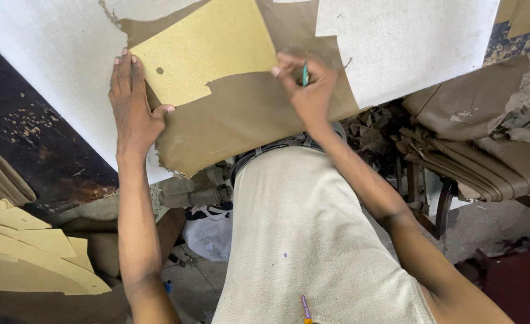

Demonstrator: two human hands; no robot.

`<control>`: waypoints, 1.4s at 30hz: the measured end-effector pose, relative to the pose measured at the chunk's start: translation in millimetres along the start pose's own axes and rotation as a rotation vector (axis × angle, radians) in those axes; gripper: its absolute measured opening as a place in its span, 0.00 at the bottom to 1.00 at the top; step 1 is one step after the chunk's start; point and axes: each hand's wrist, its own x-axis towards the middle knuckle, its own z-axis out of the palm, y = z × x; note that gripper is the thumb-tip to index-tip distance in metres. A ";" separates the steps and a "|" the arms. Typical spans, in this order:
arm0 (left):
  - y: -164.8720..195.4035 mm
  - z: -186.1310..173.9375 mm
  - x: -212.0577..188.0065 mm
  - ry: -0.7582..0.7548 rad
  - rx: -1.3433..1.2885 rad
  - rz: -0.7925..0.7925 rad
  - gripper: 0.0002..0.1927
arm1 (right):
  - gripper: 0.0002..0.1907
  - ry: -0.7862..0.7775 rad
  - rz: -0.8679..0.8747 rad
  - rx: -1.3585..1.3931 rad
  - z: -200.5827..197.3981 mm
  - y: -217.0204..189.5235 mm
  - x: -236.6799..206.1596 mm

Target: The person places a cardboard template on a large piece of brown fabric, traces its outline with a pen, and then cuts along the traced line using scissors. The process is repeated multiple times to produce several identical fabric pieces.

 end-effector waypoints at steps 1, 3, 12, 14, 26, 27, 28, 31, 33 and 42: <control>3.6 -0.1 0.0 -0.001 0.010 -0.001 0.56 | 0.09 -0.022 -0.012 -0.015 4.0 -10.6 -15.2; 8.1 -1.5 1.3 -0.008 0.026 -0.001 0.56 | 0.08 -0.079 -0.144 0.039 15.2 -27.0 -39.1; 12.9 -1.2 -0.4 -0.009 -0.007 -0.023 0.56 | 0.08 0.051 -0.198 -0.039 0.2 -4.5 -13.9; 10.7 -0.4 -1.8 -0.011 -0.013 -0.026 0.56 | 0.07 0.101 0.084 -0.211 -5.7 13.2 8.9; -6.3 7.9 -2.2 -0.031 -0.040 -0.023 0.60 | 0.15 -0.097 -0.253 -0.212 -12.5 50.3 24.0; -7.6 6.9 -1.7 -0.031 -0.045 -0.016 0.61 | 0.17 -0.100 -0.237 -0.220 -11.5 49.6 23.5; -8.7 5.9 -1.2 -0.031 -0.050 -0.010 0.62 | 0.20 -0.104 -0.222 -0.228 -11.3 49.0 22.9; -13.8 0.9 0.9 -0.049 -0.040 0.021 0.64 | 0.26 -0.126 -0.191 -0.223 -11.2 48.5 20.9; -18.1 -2.1 3.1 -0.037 -0.055 0.041 0.64 | 0.30 -0.142 -0.186 -0.188 -10.8 48.4 19.0; -33.4 3.1 5.7 0.003 -0.083 0.108 0.61 | 0.33 -0.156 -0.151 -0.151 -8.1 44.2 13.9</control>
